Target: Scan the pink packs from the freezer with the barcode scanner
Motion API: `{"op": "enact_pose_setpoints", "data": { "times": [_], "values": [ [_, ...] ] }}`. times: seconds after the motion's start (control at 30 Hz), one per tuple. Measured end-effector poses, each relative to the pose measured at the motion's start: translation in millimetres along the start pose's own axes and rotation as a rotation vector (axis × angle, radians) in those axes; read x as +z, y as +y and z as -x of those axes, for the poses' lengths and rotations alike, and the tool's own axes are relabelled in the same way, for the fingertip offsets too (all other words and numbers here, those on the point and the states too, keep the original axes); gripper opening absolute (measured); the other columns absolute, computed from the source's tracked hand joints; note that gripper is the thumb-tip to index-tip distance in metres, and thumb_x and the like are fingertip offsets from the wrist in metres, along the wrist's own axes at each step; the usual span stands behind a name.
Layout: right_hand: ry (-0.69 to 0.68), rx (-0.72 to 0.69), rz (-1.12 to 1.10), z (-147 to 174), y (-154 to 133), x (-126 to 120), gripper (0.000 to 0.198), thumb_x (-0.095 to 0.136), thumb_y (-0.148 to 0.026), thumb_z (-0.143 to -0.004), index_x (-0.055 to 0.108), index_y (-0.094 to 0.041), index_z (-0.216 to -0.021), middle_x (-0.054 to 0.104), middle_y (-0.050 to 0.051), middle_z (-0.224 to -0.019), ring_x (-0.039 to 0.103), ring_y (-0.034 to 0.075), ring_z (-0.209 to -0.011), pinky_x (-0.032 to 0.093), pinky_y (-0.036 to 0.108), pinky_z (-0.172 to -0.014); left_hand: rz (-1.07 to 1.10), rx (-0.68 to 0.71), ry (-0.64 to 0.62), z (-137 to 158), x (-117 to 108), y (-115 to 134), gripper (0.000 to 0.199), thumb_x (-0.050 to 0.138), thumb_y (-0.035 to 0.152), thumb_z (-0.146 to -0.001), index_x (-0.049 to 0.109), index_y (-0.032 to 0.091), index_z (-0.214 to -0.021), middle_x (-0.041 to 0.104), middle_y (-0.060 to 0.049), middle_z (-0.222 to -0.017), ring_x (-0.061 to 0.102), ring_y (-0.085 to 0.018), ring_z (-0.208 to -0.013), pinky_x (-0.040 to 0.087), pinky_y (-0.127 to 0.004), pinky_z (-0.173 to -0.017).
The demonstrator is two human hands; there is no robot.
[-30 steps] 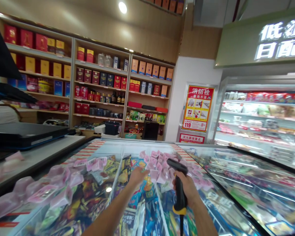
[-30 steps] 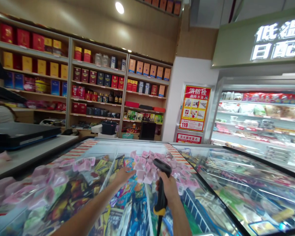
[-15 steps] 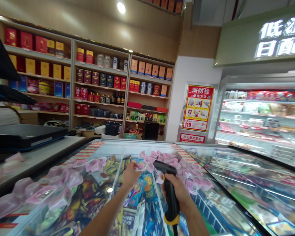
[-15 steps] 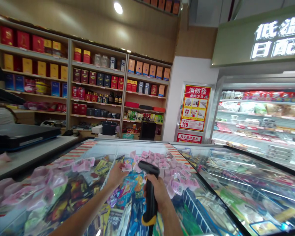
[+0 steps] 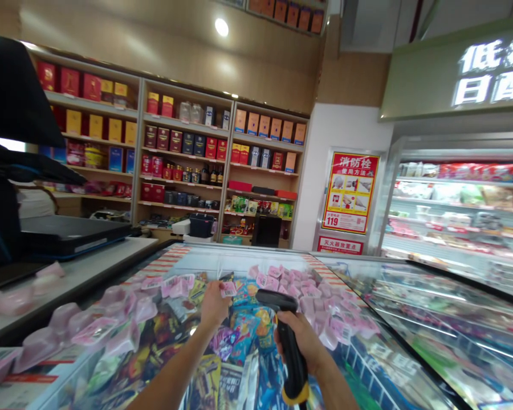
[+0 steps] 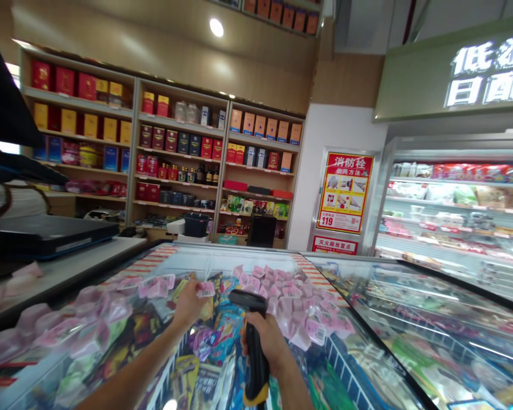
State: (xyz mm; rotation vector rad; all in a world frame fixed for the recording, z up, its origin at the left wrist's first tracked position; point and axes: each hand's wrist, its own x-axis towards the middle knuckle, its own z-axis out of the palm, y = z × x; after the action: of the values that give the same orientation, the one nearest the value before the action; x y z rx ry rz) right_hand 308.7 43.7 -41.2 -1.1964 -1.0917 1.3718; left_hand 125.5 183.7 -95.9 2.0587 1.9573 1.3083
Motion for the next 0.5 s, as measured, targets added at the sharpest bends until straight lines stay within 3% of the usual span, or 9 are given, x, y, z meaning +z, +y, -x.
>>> {"op": "enact_pose_setpoints", "data": {
  "times": [0.3,0.5],
  "values": [
    [-0.076,-0.049,0.03,-6,12,19,0.028,0.047,-0.04,-0.064,0.05,-0.013,-0.065,0.052,-0.001,-0.044,0.045,0.01,-0.033,0.035,0.021,-0.03,-0.036,0.058,0.018,1,-3,-2,0.024,0.048,0.03,-0.078,0.053,0.015,-0.095,0.057,-0.004,-0.097,0.055,-0.015,-0.084,0.045,-0.036,-0.072],
    [-0.05,-0.039,0.03,-9,13,17,0.029,0.047,-0.042,-0.064,0.049,-0.013,-0.064,0.052,-0.001,-0.045,0.045,0.01,-0.033,0.035,0.02,-0.029,-0.064,0.035,0.048,0,-4,-7,0.023,0.047,0.03,-0.078,0.053,0.015,-0.094,0.057,-0.004,-0.097,0.055,-0.015,-0.084,0.045,-0.036,-0.072]
  ]
}}
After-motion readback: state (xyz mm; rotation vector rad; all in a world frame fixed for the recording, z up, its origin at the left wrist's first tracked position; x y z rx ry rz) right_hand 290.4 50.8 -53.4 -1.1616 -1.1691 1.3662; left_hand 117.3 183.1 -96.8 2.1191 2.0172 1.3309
